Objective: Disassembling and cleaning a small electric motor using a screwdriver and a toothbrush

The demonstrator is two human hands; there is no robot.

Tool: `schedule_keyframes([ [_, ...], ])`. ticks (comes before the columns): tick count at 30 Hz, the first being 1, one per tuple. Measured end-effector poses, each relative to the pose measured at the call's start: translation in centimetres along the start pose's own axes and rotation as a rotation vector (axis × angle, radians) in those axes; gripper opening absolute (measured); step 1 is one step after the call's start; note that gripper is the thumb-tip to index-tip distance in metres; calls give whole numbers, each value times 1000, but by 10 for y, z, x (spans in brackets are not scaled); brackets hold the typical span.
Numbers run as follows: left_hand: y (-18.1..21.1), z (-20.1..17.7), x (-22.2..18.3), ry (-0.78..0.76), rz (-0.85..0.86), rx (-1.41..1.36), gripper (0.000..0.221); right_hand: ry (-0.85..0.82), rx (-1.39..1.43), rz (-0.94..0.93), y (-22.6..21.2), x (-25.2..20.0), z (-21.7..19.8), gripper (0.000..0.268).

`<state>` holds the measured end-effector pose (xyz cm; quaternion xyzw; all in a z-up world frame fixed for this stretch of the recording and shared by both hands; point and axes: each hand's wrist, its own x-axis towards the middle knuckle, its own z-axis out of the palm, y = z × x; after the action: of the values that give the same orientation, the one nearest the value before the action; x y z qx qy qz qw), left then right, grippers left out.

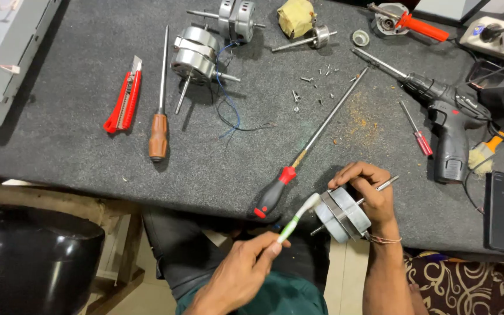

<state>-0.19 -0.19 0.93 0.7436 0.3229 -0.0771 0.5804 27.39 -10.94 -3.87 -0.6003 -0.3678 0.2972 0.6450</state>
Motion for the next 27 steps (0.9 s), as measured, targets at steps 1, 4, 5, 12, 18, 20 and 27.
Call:
schedule_keyframes([
  [1, 5, -1, -1, -44, -24, -7, 35, 16, -3, -2, -2, 0, -1, 17],
  [4, 1, 3, 6, 9, -22, 43, 32, 6, -15, 1, -3, 1, -1, 18],
  [5, 0, 2, 3, 9, -25, 43, 32, 5, -12, 3, -3, 0, 0, 18],
  [12, 19, -4, -8, 147, 317, 344, 20, 12, -5, 31, -4, 1, -2, 18],
  [18, 39, 8, 17, 209, 416, 562, 15, 3, -2, 14, -4, 1, -3, 18],
  [20, 48, 4, 19, 191, 413, 577, 16, 2, 13, 10, -2, -1, -4, 18],
  [27, 38, -17, 20, 122, 67, 551, 24, -20, -21, -14, -4, 3, -7, 20],
])
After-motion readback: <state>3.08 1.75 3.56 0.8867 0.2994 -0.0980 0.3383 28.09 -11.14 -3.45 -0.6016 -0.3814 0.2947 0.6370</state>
